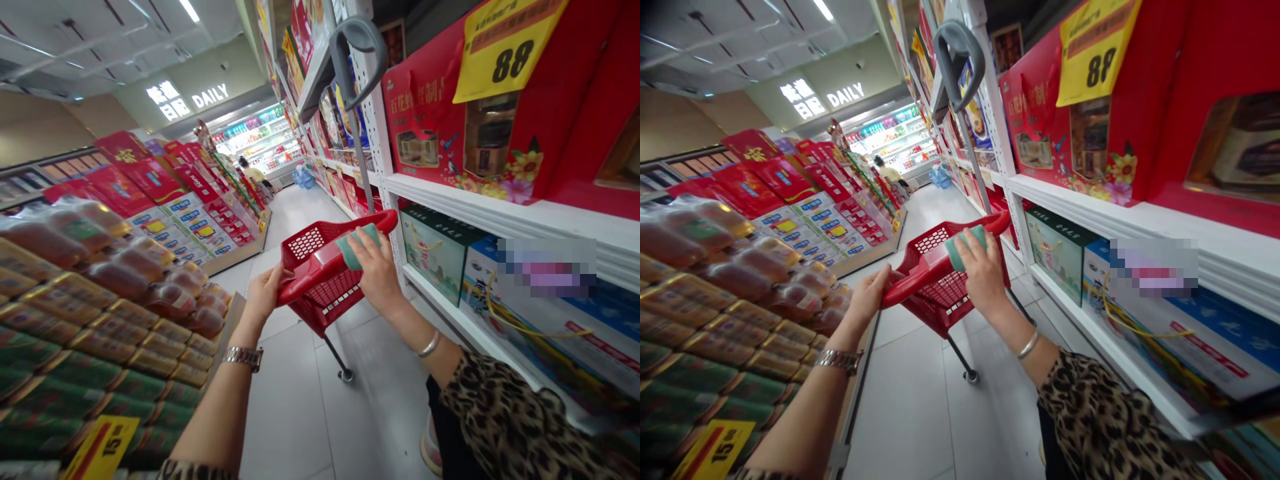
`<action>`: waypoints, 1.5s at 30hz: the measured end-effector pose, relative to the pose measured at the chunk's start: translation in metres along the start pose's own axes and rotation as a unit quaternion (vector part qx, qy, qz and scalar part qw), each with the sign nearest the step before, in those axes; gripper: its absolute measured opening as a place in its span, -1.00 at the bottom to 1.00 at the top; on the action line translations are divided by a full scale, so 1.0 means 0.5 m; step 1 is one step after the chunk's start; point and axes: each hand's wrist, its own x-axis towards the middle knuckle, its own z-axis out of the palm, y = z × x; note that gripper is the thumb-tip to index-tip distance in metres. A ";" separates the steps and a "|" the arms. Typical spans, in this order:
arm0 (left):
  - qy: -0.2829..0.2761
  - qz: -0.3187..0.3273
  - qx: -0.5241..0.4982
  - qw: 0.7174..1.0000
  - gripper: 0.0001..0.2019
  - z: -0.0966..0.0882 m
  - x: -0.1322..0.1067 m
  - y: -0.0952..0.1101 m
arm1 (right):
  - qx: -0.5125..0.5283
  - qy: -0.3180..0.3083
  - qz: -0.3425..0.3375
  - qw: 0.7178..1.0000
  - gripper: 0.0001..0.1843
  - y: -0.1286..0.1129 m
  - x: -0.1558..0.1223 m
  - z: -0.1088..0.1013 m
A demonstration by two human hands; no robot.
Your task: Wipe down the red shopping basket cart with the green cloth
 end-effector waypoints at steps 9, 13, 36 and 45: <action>0.185 -0.012 -0.084 0.979 -0.36 0.055 -0.035 0.026 | 0.023 -0.028 -0.121 0.992 -0.56 -0.168 -0.063 0.061; 0.222 -0.047 -0.072 0.971 -0.38 0.059 -0.054 0.039 | 0.022 -0.018 -0.133 0.991 -0.56 -0.160 -0.059 0.051; 0.157 0.189 -0.255 0.935 -0.71 0.178 -0.132 0.112 | -0.036 -0.120 0.000 0.992 -0.24 0.029 0.046 -0.137; 0.194 -0.096 0.143 0.966 -0.55 0.008 -0.091 -0.216 | -0.045 -0.090 -0.028 0.995 -0.53 0.024 0.026 -0.125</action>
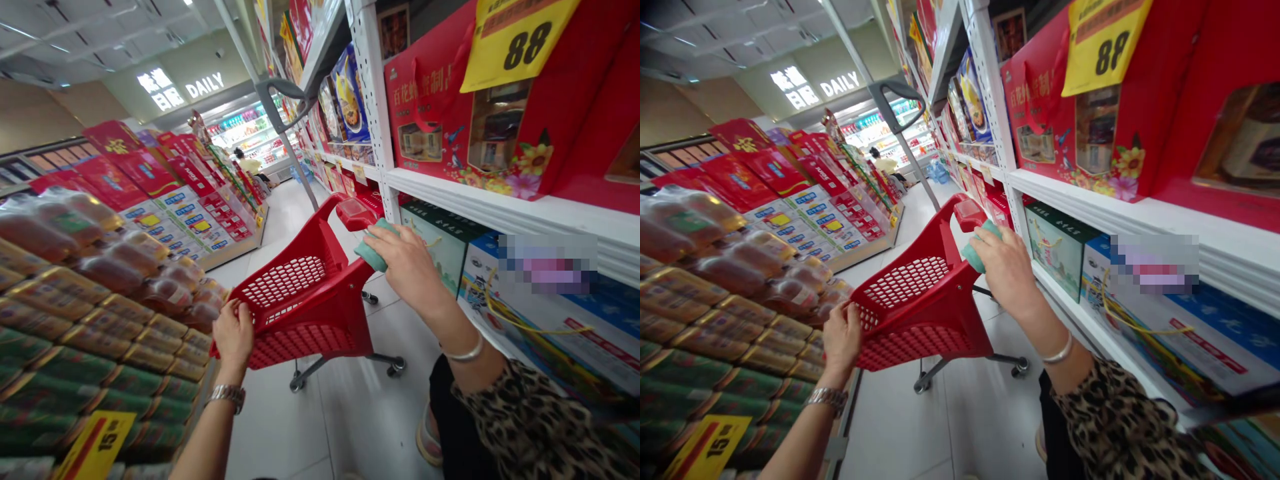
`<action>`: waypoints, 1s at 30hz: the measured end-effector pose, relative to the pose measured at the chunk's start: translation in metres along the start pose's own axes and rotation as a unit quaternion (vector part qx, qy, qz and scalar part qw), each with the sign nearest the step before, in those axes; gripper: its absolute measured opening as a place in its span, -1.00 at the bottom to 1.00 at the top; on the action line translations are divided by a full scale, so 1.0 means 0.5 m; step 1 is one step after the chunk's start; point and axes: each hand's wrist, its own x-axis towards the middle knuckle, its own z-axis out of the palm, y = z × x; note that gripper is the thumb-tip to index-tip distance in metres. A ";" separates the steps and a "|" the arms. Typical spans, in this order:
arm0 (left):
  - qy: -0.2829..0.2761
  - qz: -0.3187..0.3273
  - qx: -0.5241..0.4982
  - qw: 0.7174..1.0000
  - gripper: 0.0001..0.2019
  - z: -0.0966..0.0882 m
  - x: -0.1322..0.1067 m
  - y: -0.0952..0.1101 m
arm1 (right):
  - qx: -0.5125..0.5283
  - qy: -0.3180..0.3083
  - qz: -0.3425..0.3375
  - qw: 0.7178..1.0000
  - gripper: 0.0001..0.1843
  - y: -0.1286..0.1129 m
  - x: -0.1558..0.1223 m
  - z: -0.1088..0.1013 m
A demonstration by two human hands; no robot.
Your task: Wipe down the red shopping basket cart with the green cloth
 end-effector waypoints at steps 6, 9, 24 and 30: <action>-0.135 -0.025 0.139 0.981 -0.49 -0.025 -0.028 -0.134 | -0.002 0.058 0.048 0.997 -0.41 0.071 0.023 0.058; -0.208 -0.015 0.154 0.966 -0.46 -0.014 -0.054 -0.139 | 0.003 0.067 0.052 0.996 -0.43 0.074 0.026 0.091; -0.306 -0.055 0.123 0.943 -0.38 0.044 -0.093 0.015 | 0.069 -0.067 -0.143 0.985 -0.67 -0.218 -0.153 0.333; -0.284 -0.037 0.118 0.951 -0.40 0.075 -0.113 0.064 | 0.058 -0.079 -0.167 0.981 -0.70 -0.200 -0.135 0.342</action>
